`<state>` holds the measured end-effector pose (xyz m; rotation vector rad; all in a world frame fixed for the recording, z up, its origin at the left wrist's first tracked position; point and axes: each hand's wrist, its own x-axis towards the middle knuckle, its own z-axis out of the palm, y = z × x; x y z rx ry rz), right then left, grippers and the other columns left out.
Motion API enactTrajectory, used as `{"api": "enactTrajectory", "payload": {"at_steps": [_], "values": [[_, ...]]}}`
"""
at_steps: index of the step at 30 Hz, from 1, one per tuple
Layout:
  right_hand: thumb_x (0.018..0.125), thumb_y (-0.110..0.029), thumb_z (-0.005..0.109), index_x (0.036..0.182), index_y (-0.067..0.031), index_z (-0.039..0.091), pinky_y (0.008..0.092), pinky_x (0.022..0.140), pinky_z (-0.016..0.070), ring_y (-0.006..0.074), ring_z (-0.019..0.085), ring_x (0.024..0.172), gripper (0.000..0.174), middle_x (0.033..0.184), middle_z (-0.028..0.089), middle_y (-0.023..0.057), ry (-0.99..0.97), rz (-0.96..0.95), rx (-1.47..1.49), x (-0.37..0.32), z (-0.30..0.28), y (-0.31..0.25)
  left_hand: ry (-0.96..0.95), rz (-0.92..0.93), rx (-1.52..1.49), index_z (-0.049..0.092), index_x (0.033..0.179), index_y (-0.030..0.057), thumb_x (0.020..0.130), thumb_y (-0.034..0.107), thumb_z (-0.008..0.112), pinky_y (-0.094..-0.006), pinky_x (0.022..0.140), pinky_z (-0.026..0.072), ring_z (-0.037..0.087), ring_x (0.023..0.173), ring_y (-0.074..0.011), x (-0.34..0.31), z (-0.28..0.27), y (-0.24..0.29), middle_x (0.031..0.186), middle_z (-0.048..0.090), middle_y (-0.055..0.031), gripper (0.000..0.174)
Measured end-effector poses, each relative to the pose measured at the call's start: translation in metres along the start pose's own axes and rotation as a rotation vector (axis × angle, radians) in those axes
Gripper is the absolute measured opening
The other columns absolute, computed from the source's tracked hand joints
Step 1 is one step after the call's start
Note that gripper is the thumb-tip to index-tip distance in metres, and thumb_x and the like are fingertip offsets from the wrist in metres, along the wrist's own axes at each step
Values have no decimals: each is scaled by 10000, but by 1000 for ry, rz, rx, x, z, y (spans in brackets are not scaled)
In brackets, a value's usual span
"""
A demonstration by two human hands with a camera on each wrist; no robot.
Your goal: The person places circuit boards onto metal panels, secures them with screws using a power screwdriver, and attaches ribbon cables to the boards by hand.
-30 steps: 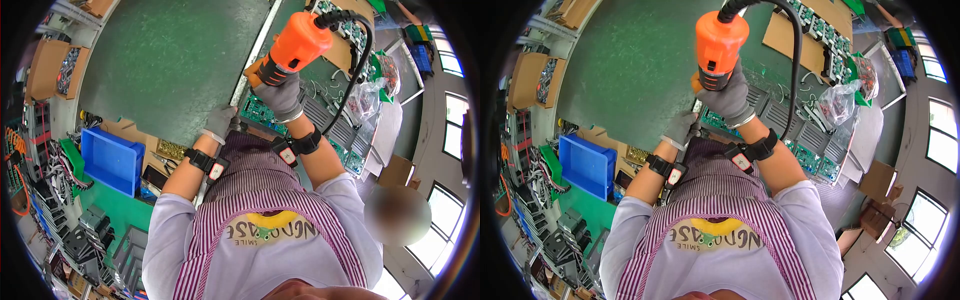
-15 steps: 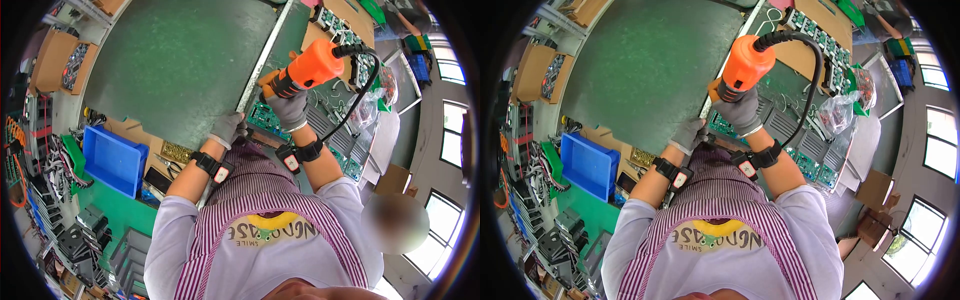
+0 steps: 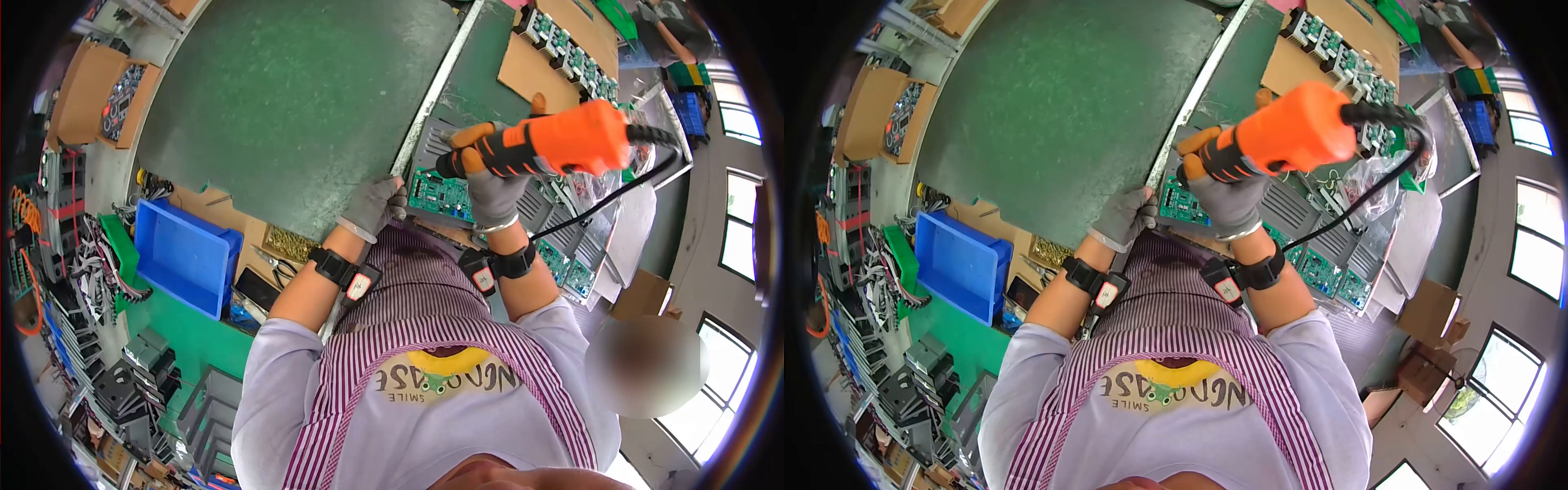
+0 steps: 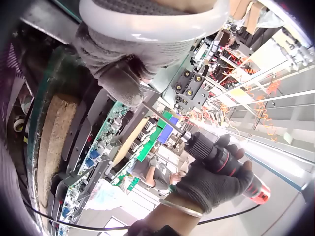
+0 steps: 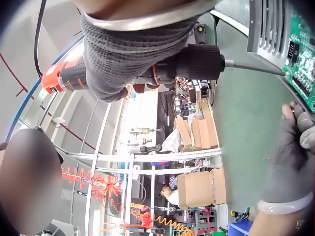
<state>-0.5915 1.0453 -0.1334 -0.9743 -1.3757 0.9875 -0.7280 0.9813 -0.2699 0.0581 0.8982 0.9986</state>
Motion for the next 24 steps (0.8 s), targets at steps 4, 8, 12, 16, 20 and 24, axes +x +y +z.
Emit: {"api": "enactTrajectory", "payload": {"at_steps": [4,8,12,16,20,24], "values": [[665,-1,611,732,-14,594,235,617,459,124,569,652,71,707,602,48,-34,14,-179,6,-2,-8,39,26,55,521,864,-14,871,146,515,-250,427,466,510,483,-130,2,1,-2,658,536,-60,161],[756,-190,641,842,18,535,403,752,497,269,604,786,248,769,571,103,-106,-9,107,-1,-13,-7,6,32,23,518,854,9,869,162,524,-252,423,457,513,489,-127,-4,7,2,666,542,-53,154],[749,-242,663,876,7,521,431,781,489,277,606,815,313,785,577,111,-175,-14,133,-7,-16,-10,-123,28,-79,499,835,36,869,189,529,-227,413,419,500,495,-112,-13,18,3,671,542,-42,159],[649,-18,621,779,-14,582,243,630,470,140,575,680,136,770,612,64,-67,23,216,-11,-8,-14,-166,-31,-158,468,816,57,863,222,540,-208,401,376,445,486,-86,-15,17,-1,644,499,-12,185],[655,-33,641,821,-11,569,247,638,481,145,589,695,183,767,614,65,-121,-1,178,-14,-12,-13,-231,-69,-223,464,808,67,862,249,542,-223,398,363,427,476,-92,-10,11,-7,633,477,-3,205],[668,-83,691,905,-9,537,257,657,491,148,607,738,291,776,613,67,-115,82,262,-18,-6,-22,-260,-97,-211,488,812,77,870,258,535,-246,412,383,470,464,-127,-8,7,-10,643,521,-21,196]]}}
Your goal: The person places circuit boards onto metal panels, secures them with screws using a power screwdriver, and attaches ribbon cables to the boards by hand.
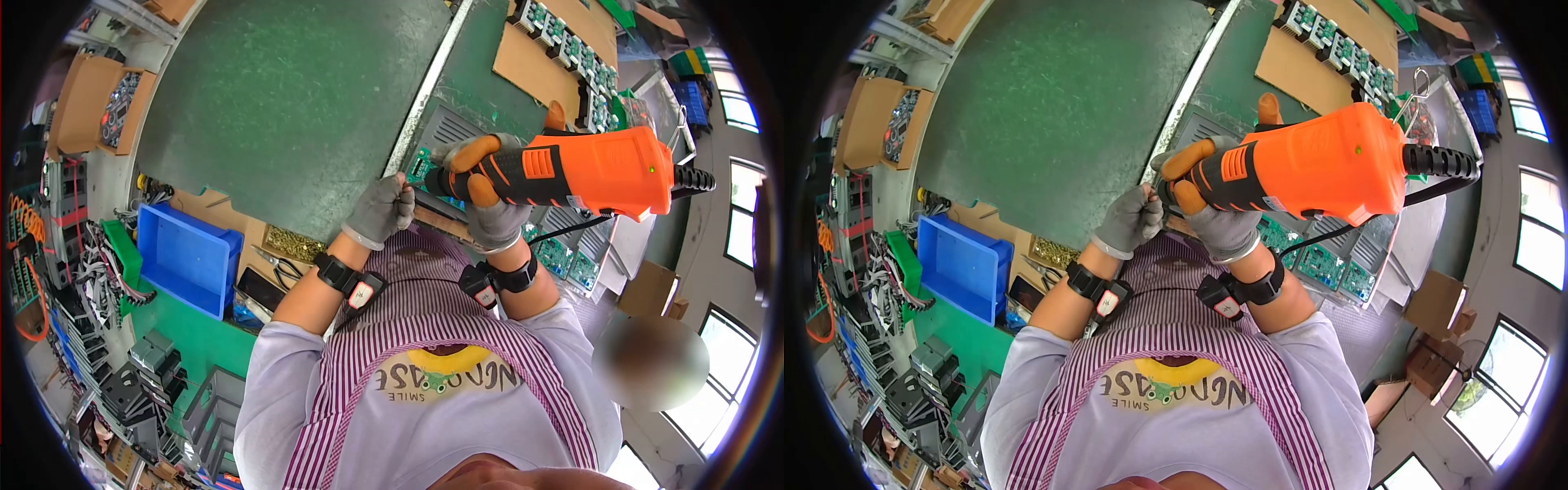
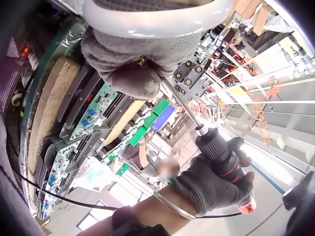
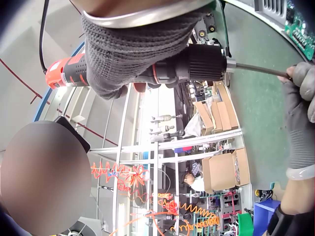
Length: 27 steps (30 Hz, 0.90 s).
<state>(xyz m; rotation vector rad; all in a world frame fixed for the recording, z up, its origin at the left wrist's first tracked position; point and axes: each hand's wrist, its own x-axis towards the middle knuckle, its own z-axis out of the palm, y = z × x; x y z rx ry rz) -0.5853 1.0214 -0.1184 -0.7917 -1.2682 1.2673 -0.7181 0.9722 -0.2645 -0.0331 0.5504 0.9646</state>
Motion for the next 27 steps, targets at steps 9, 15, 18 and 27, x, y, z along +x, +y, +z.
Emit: {"api": "enactTrajectory", "payload": {"at_steps": [9,15,18,27], "values": [[664,-41,658,851,4,552,259,649,481,134,594,701,219,771,621,68,103,-47,-153,0,-16,13,128,99,387,512,852,19,877,271,501,-221,424,354,436,507,-96,-15,23,9,608,444,2,253],[625,0,621,716,-21,595,245,628,465,135,577,664,97,720,611,44,70,-30,-298,6,0,14,486,463,1440,582,832,2,799,254,585,-322,546,428,559,595,-217,-2,0,11,662,575,-99,254],[630,-1,616,740,-35,597,245,620,464,145,574,648,117,727,613,36,53,-10,-372,5,-1,21,458,460,1730,584,831,22,768,253,597,-372,593,438,573,647,-290,-3,1,10,710,586,-150,239],[621,-70,669,773,-69,596,279,634,480,174,583,672,168,694,587,45,-44,-7,-497,4,7,21,502,536,1964,533,770,49,781,230,524,-422,636,440,552,743,-321,11,3,-2,762,562,-144,181]]}}
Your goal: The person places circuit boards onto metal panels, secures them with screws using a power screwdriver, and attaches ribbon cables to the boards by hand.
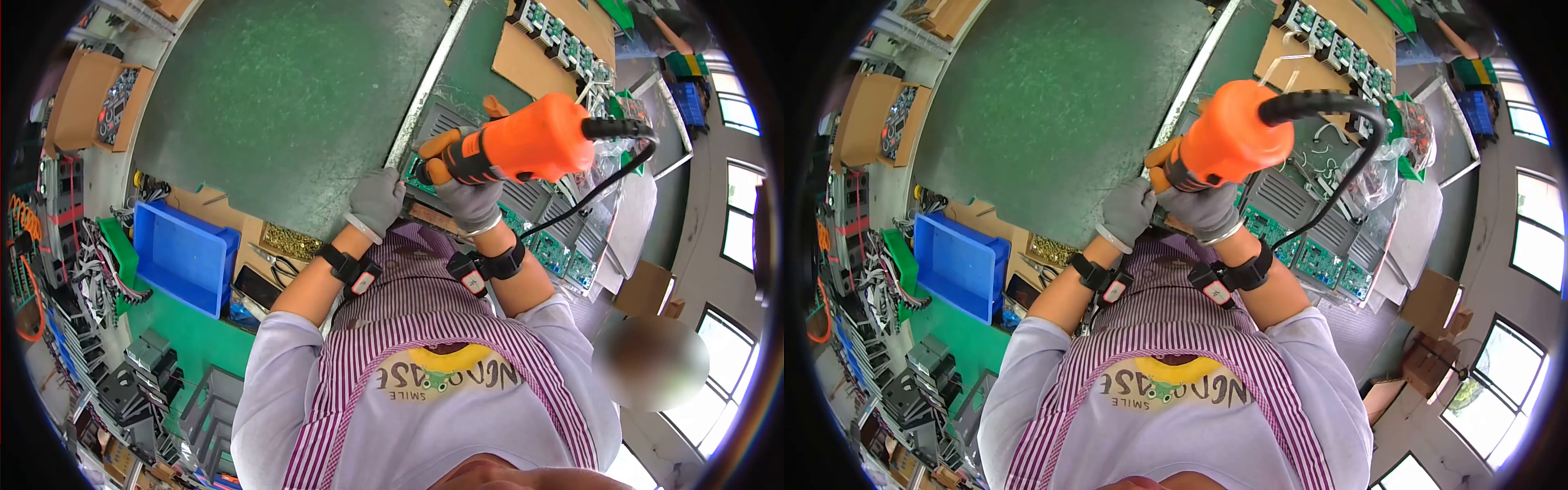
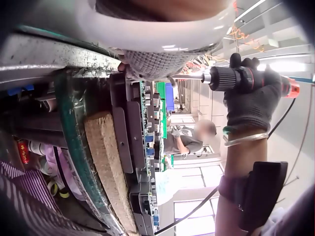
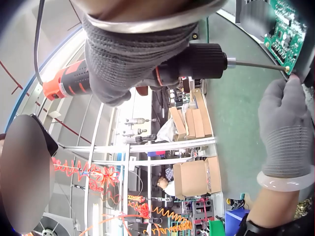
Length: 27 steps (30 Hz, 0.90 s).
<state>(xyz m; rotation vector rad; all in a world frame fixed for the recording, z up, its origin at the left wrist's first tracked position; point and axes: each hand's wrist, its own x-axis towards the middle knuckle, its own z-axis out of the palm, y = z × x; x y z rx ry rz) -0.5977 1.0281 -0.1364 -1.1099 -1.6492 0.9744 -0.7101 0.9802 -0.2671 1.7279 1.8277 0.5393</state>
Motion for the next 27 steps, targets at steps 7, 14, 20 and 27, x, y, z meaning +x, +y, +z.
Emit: {"api": "enactTrajectory", "payload": {"at_steps": [7,14,20,27], "values": [[627,-51,660,752,-45,593,276,628,483,184,589,674,142,727,605,63,2,-64,-255,-8,3,23,-8,25,92,517,779,51,791,223,506,-414,621,445,560,712,-308,0,1,2,748,565,-130,172],[630,8,589,733,-28,586,256,605,454,152,565,663,110,730,589,56,44,-6,115,-4,-7,-21,29,-33,-3,529,790,54,807,257,527,-423,607,438,564,707,-324,-1,5,1,740,568,-145,203],[612,-25,632,857,-33,562,268,664,441,151,556,713,255,765,588,60,-331,242,587,-48,-105,-74,11,-32,-405,553,885,14,835,183,505,-417,603,413,525,685,-369,-36,-25,-33,748,545,-203,183],[571,-231,686,1091,-65,547,354,687,473,260,598,741,563,843,623,108,-669,667,-549,-148,-249,-95,-85,-566,-798,516,844,30,828,88,440,-212,415,378,454,490,-100,-118,-90,-127,636,478,-18,97]]}}
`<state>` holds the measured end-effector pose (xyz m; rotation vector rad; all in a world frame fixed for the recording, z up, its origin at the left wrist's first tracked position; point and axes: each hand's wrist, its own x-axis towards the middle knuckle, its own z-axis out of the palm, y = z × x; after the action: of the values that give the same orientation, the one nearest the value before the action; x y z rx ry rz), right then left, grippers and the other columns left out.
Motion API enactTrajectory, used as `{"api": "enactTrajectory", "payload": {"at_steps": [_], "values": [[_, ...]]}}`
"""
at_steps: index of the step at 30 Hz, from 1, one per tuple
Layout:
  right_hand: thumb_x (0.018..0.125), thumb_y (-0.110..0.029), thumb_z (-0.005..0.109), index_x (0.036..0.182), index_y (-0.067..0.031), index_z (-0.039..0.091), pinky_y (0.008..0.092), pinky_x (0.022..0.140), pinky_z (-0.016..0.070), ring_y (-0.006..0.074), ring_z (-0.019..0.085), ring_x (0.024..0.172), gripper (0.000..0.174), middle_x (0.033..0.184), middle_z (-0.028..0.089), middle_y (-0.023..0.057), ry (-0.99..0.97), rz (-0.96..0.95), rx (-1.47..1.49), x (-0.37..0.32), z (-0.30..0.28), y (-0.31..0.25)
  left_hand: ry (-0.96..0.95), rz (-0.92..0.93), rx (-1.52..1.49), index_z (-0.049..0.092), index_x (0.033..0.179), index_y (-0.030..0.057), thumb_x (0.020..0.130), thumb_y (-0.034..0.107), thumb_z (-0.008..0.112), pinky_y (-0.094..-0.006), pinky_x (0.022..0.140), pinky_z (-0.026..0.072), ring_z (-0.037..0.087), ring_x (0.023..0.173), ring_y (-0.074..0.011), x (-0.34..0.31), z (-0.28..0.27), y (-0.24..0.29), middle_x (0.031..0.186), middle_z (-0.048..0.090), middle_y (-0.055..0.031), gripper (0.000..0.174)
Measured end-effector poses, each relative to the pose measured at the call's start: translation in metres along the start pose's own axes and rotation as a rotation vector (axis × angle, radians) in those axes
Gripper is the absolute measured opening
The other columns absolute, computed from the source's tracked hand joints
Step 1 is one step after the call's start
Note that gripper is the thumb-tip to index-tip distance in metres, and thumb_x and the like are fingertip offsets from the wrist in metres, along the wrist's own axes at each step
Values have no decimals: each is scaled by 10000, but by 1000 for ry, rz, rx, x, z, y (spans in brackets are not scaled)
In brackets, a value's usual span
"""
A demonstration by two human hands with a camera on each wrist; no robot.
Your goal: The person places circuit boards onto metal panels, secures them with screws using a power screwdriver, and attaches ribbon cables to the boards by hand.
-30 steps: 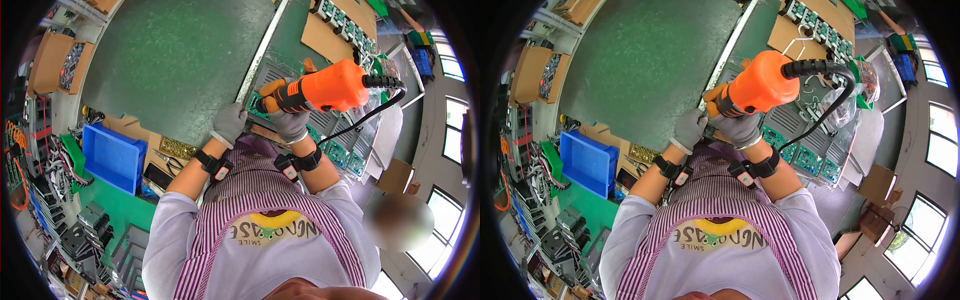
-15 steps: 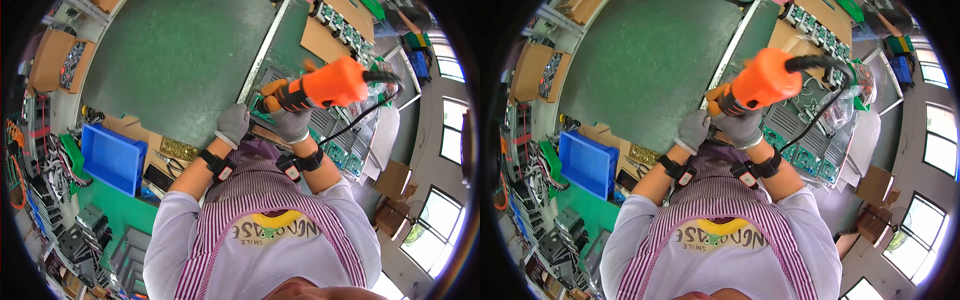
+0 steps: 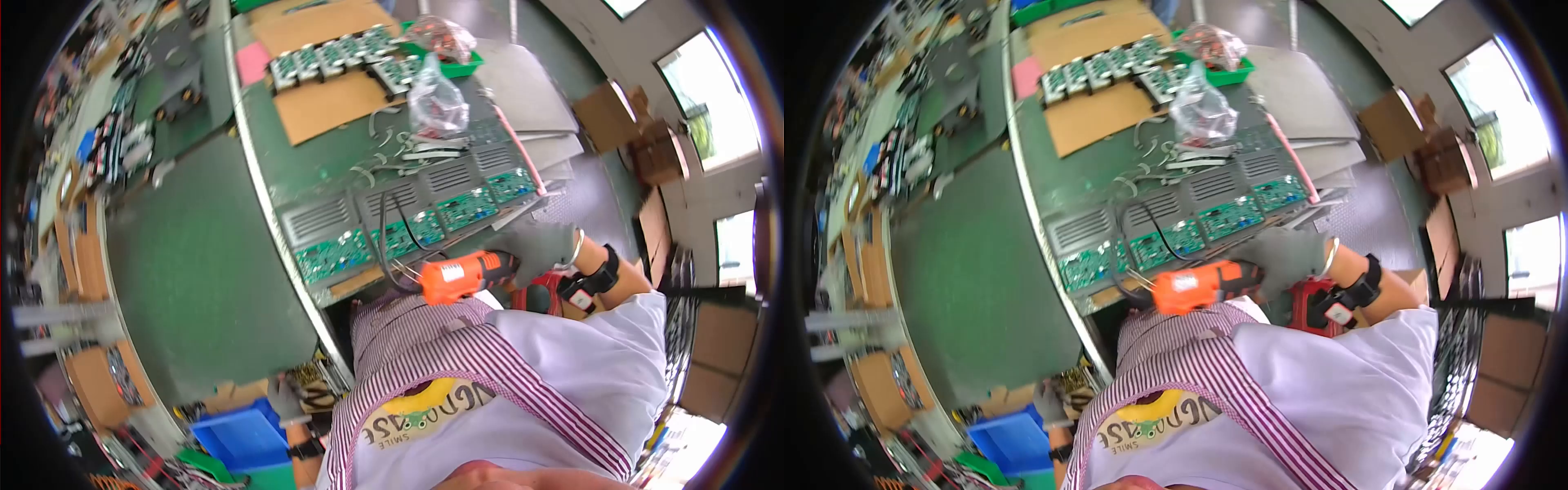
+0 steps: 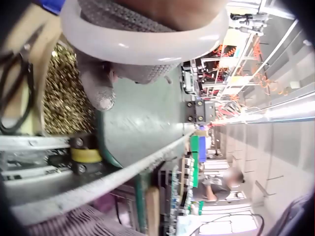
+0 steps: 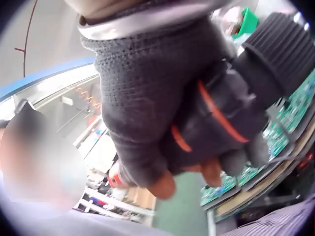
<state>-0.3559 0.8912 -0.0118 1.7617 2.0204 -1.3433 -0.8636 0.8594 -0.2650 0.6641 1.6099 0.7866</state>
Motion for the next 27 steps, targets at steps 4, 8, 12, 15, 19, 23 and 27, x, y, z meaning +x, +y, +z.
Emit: {"api": "enactTrajectory", "payload": {"at_steps": [4,8,12,15,19,23,27], "values": [[593,-294,665,1060,-194,592,383,722,462,280,594,800,482,856,627,67,-150,370,-429,-66,7,91,158,127,137,496,855,1,774,81,448,-304,489,483,538,577,-195,19,-52,-51,658,519,-73,125],[654,-258,625,917,-269,620,446,931,341,214,513,1031,263,886,594,1,15,377,-964,-105,20,225,70,397,1205,525,878,-7,785,199,551,-370,594,490,581,688,-264,59,-63,-59,764,586,-155,228],[665,-205,589,794,-243,589,484,1018,255,209,441,1129,135,958,556,-18,384,23,-1097,-97,2,327,73,166,1676,564,973,11,775,330,586,-378,775,432,547,869,-325,63,-27,-26,1010,550,-222,375],[647,-157,582,744,-219,536,479,1044,230,236,420,1159,123,1015,529,-6,597,-266,-1040,-58,-8,386,299,82,1531,542,1038,10,806,315,543,-362,808,400,513,921,-309,60,-36,-27,1027,537,-207,383],[679,-145,577,860,-216,541,406,963,362,233,418,1167,198,1066,501,21,750,-409,-940,-11,-26,419,510,258,927,516,1079,-5,823,258,513,-347,689,424,529,793,-249,-26,58,27,947,563,-168,368],[745,-111,543,1084,-219,522,375,706,493,298,557,922,356,1145,506,72,952,-14,-436,25,1,459,440,367,734,500,1109,-22,830,211,504,-316,593,438,535,688,-185,-78,141,52,861,588,-127,364],[779,-191,516,1082,-75,542,409,691,458,354,588,815,325,864,596,223,879,385,359,26,23,451,327,404,587,513,1096,-60,824,181,533,-308,750,442,555,847,-192,-93,187,46,975,586,-142,364]]}}
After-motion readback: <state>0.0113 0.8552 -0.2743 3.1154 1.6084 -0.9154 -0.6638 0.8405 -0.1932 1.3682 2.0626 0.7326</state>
